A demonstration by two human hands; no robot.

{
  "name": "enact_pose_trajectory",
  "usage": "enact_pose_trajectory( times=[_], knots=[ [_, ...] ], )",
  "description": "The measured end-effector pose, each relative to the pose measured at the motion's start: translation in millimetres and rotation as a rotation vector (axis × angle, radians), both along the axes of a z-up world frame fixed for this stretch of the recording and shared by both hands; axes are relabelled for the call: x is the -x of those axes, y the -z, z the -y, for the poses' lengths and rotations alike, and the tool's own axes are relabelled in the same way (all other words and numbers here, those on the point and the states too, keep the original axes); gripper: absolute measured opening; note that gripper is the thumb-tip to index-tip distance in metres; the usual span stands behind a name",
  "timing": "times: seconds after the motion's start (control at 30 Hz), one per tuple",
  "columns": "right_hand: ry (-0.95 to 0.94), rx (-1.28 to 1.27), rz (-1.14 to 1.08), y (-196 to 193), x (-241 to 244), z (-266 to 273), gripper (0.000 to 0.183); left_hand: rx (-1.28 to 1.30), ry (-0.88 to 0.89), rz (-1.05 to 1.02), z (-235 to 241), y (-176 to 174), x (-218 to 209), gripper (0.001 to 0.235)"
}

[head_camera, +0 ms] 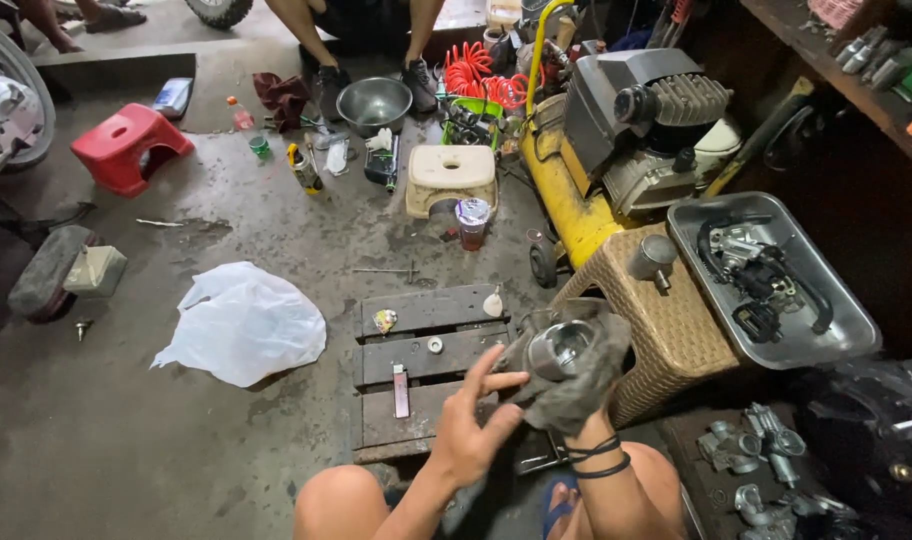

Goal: Cleaning and inspecting a motorcycle engine piston using a rag.

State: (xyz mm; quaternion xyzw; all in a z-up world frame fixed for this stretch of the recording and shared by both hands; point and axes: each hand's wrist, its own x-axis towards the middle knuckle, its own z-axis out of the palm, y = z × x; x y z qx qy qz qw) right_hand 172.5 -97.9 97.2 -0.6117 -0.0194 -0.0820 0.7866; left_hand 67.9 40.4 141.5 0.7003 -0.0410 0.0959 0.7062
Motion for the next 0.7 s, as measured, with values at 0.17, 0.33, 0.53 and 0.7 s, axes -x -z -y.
enact_pose_trajectory(
  times=[0.17, 0.33, 0.53, 0.7],
  knots=[
    [-0.018, 0.043, 0.095, 10, 10, 16, 0.029, -0.534, -0.091, 0.111, 27, 11, 4, 0.067],
    [-0.033, 0.071, 0.161, 2, -9, 14, 0.027, -0.636, -0.107, 0.020, 20, 38, -2, 0.035],
    [-0.077, 0.112, 0.256, 6, -13, 21, 0.024, -0.405, -0.321, 0.002, 14, 24, -6, 0.034],
    [-0.127, 0.124, 0.343, 18, 1, 2, 0.023, -0.159, -0.410, 0.179, 27, 17, -6, 0.051]
  ],
)
